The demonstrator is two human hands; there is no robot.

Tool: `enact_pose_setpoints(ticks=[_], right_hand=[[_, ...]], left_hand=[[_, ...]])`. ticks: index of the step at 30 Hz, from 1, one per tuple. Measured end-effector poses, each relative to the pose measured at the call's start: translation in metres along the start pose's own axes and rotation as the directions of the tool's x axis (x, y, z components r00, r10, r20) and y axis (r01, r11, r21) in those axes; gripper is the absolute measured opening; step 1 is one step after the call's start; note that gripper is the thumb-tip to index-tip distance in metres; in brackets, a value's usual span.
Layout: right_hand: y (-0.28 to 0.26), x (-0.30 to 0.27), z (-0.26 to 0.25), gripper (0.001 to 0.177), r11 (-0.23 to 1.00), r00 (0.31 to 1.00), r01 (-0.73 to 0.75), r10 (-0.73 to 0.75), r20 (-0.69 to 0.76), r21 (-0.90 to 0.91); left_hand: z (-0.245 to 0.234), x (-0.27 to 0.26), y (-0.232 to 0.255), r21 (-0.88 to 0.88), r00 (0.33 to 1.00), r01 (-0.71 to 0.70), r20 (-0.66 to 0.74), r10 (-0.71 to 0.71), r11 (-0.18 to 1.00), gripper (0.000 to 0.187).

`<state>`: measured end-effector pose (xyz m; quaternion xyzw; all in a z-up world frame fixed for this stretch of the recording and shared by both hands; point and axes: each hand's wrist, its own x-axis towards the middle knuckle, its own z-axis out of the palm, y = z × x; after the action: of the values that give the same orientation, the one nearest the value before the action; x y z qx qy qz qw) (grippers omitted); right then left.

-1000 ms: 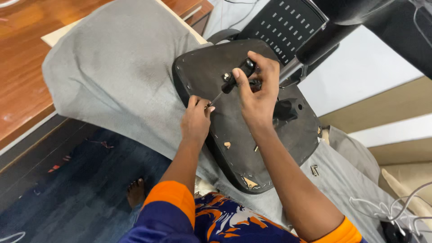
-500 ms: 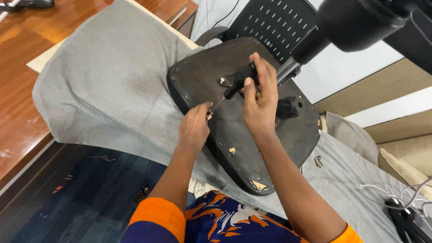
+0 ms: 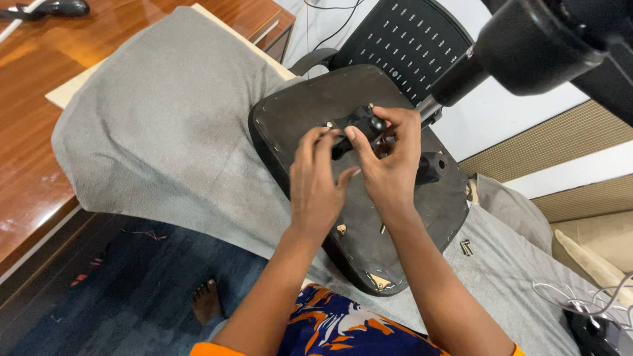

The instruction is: The person sits on the floor with an office chair seat resting on a cushion and uses a screwdriver to unscrew screws from the metal mounting plate on the underside of the seat, removing the screws one at a time and setting them on the cloth beside the seat.

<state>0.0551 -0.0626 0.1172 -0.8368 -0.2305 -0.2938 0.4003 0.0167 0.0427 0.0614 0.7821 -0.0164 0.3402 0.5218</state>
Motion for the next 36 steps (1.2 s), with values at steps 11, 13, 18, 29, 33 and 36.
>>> enact_pose_setpoints(ticks=[11, 13, 18, 29, 33, 36], right_hand=[[-0.036, 0.016, -0.051, 0.036, 1.0, 0.844, -0.018, 0.021, 0.537, -0.012], [-0.041, 0.021, -0.052, 0.032, 0.998, 0.84, 0.046, -0.018, 0.542, -0.038], [-0.048, 0.023, -0.047, 0.033, 0.989, 0.854, 0.038, 0.042, 0.518, -0.142], [-0.045, 0.019, -0.054, 0.047, 0.98, 0.819, 0.179, -0.197, 0.539, 0.086], [-0.042, 0.024, -0.048, 0.038, 0.995, 0.832, 0.068, -0.095, 0.547, 0.069], [-0.039, 0.026, -0.045, 0.036, 0.991, 0.836, 0.082, -0.127, 0.533, 0.107]], left_hand=[[-0.009, 0.01, -0.001, -0.094, 0.99, -0.136, 0.031, 0.139, 0.986, 0.026], [-0.009, 0.007, 0.001, -0.083, 0.991, -0.128, 0.025, 0.13, 0.988, 0.026], [-0.01, 0.004, 0.008, -0.056, 0.994, -0.109, -0.003, 0.109, 0.992, 0.035], [-0.007, 0.006, 0.005, -0.053, 0.993, -0.113, 0.024, 0.114, 0.992, 0.029], [-0.007, 0.008, 0.002, -0.094, 0.997, -0.071, 0.035, 0.075, 0.993, 0.029], [-0.006, 0.007, 0.0, -0.066, 0.997, -0.051, 0.054, 0.055, 0.997, 0.031]])
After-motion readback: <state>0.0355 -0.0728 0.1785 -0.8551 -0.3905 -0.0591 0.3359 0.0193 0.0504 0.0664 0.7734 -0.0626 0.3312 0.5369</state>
